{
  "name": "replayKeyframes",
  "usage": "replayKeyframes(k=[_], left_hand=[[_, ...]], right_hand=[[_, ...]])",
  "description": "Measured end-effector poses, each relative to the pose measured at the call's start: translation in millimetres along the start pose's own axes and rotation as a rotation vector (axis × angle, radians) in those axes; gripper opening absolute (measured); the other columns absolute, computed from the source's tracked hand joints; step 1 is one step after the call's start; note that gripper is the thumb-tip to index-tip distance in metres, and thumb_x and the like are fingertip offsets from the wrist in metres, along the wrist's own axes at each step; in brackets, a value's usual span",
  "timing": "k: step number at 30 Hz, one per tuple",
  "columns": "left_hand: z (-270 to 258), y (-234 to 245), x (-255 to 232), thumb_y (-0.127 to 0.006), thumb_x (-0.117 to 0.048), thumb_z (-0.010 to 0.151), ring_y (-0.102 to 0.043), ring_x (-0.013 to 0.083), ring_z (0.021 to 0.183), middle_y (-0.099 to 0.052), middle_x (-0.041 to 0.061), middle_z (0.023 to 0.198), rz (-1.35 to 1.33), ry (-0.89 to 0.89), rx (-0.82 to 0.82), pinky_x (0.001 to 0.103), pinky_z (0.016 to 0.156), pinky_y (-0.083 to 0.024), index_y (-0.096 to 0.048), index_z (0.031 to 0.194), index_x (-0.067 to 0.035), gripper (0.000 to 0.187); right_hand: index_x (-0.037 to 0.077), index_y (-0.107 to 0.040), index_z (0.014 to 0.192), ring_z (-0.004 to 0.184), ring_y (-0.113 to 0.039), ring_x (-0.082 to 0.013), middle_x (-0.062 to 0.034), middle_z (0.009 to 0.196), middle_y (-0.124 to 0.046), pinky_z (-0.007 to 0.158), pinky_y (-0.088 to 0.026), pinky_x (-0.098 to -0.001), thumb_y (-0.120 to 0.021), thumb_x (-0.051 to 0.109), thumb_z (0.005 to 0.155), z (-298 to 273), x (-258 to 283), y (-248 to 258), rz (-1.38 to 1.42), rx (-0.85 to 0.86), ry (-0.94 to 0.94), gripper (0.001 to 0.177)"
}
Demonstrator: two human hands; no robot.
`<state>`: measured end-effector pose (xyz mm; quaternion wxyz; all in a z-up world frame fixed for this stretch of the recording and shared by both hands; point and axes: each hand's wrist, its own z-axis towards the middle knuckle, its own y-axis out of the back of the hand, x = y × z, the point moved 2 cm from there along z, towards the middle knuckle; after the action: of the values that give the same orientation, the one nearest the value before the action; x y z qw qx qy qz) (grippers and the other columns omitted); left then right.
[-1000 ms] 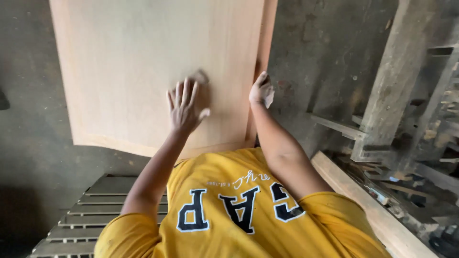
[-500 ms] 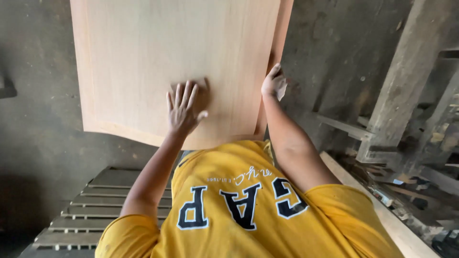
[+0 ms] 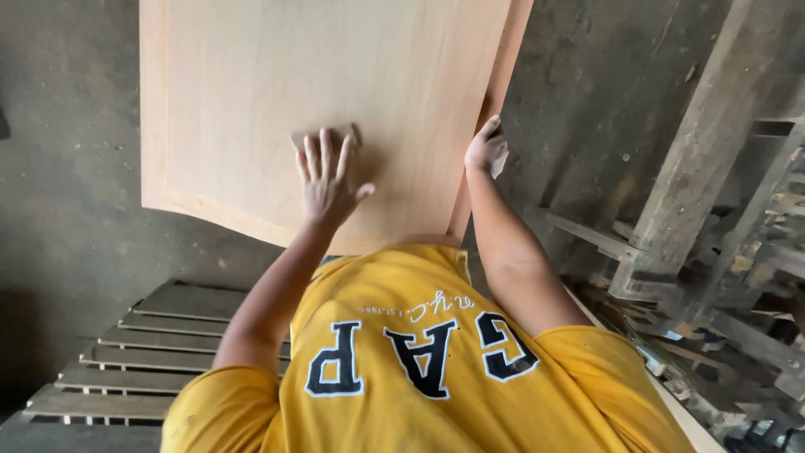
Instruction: The person sands a large, light-colored wooden board using a sanding block held in their right hand. They move the block back and forth across the surface of the board, which is resting on a workbench, while the camera shakes significantly.
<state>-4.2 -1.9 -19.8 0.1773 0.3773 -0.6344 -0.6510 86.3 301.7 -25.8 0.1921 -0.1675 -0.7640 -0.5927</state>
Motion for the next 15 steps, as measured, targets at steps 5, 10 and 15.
replayKeyframes(k=[5, 10, 15], left_hand=[[-37, 19, 3, -0.083, -0.053, 0.079, -0.024, 0.0496, 0.151, -0.026, 0.020, 0.166, -0.073, 0.037, 0.038, 0.066, 0.121, -0.027, -0.035, 0.162, -0.029, 0.099], [-141, 18, 30, -0.063, -0.064, 0.086, -0.032, 0.0395, 0.151, -0.030, 0.010, 0.168, 0.058, -0.092, 0.119, 0.058, 0.120, -0.034, -0.040, 0.158, -0.039, 0.080], [-56, 17, 20, -0.069, -0.062, 0.082, -0.025, 0.0399, 0.154, -0.027, 0.013, 0.168, -0.076, -0.027, 0.066, 0.060, 0.123, -0.025, -0.036, 0.161, -0.038, 0.089]], right_hand=[[0.005, -0.075, 0.112, 0.107, -0.072, -0.0423, -0.0248, 0.105, -0.076, 0.092, -0.057, -0.0523, -0.028, 0.061, 0.102, 7, -10, -9, -0.014, 0.019, 0.004, 0.075], [-0.001, -0.075, 0.108, 0.109, -0.070, -0.0459, -0.0297, 0.105, -0.074, 0.094, -0.055, -0.0550, -0.029, 0.060, 0.102, -5, 3, 1, 0.016, 0.008, 0.025, 0.077], [-0.003, -0.075, 0.109, 0.111, -0.069, -0.0453, -0.0302, 0.108, -0.074, 0.097, -0.054, -0.0543, -0.027, 0.061, 0.102, 1, 2, 0, 0.012, 0.013, 0.027, 0.079]])
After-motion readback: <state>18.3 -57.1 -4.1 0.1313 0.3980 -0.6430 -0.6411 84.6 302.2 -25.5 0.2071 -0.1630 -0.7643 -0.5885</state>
